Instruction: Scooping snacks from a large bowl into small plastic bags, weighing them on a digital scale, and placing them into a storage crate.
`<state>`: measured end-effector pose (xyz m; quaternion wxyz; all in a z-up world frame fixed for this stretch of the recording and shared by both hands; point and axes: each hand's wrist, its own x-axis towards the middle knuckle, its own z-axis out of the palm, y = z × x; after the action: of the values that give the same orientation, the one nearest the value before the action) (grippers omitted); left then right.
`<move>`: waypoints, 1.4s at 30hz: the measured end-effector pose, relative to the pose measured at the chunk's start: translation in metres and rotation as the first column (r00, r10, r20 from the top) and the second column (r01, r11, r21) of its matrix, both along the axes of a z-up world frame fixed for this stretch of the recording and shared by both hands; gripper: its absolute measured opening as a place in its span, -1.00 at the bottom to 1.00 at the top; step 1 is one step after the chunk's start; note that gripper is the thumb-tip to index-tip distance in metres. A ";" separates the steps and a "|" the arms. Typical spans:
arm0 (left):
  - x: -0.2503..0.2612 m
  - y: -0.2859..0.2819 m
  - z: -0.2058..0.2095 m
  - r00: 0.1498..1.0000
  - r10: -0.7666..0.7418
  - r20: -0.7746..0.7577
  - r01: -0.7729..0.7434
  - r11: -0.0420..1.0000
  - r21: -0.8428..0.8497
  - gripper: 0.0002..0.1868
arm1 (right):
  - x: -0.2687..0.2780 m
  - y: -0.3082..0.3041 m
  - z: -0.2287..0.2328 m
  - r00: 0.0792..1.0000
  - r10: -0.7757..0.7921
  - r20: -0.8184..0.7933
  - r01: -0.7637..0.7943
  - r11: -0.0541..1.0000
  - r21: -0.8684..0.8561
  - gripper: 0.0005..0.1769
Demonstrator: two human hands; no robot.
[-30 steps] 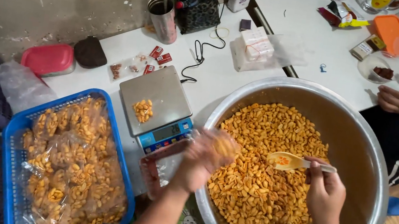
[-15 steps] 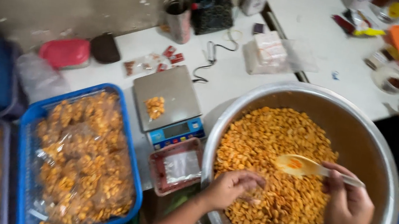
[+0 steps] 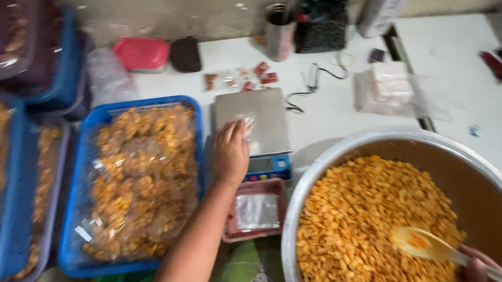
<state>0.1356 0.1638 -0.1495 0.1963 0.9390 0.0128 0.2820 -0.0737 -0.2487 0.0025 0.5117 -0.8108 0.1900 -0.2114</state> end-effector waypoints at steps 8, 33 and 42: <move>-0.038 0.116 0.075 0.920 0.329 0.213 0.198 0.079 -0.977 -0.35 | 0.009 -0.054 -0.078 0.997 0.055 -0.045 -0.053 0.998 0.029 -0.66; -0.145 -0.020 0.012 0.564 -0.112 -0.818 0.114 0.992 -0.057 -0.68 | -0.010 -0.031 -0.144 0.962 -0.091 -0.258 0.150 0.964 0.219 -0.68; -0.128 -0.047 0.068 0.516 -0.112 -0.849 -0.115 0.973 -0.198 -0.68 | 0.010 -0.010 -0.084 0.996 0.065 -0.056 -0.039 0.926 0.376 -0.68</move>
<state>0.0072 0.1163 -0.0813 0.2712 0.9264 0.1408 -0.2200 -0.0636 -0.2589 -0.0815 0.6557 -0.7097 0.2225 -0.1303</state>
